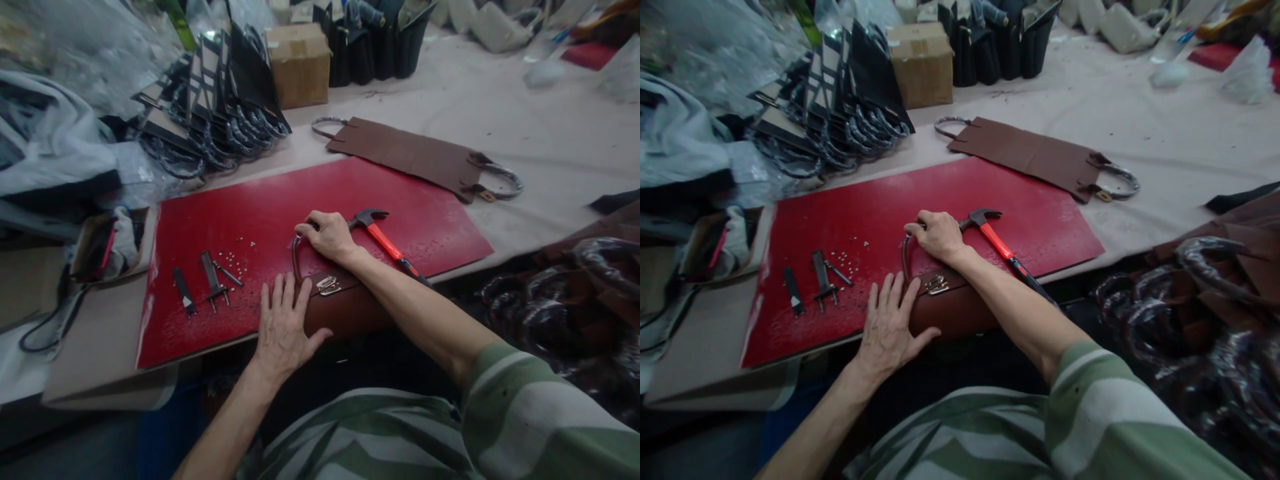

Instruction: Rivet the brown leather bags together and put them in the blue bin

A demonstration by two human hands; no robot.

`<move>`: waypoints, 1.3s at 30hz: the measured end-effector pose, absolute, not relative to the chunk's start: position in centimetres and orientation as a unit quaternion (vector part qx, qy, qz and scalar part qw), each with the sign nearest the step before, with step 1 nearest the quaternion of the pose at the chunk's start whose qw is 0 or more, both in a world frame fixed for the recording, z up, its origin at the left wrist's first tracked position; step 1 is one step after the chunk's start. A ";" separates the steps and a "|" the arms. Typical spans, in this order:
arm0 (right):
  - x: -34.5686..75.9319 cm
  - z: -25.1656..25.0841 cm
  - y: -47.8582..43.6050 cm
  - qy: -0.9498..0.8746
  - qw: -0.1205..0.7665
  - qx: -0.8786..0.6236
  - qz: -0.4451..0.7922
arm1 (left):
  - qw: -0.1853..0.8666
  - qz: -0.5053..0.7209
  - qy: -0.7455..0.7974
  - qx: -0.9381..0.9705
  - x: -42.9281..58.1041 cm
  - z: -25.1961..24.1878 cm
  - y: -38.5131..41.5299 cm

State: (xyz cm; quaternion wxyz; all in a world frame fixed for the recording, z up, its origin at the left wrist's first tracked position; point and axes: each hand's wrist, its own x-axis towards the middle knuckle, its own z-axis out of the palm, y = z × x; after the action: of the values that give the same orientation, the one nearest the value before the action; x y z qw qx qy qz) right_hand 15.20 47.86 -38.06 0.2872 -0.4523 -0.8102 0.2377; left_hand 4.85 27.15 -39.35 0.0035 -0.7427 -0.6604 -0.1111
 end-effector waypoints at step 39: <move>22.4 -39.6 38.4 -0.972 0.133 -0.188 0.041 | 0.050 -0.187 -0.673 -0.714 5.6 -41.8 26.3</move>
State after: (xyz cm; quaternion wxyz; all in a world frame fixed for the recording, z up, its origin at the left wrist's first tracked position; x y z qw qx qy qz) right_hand 22.36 38.43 -39.58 0.1328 -0.1885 -0.9722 0.0407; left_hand 5.61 26.35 -41.81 0.0496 -0.7140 -0.6727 -0.1874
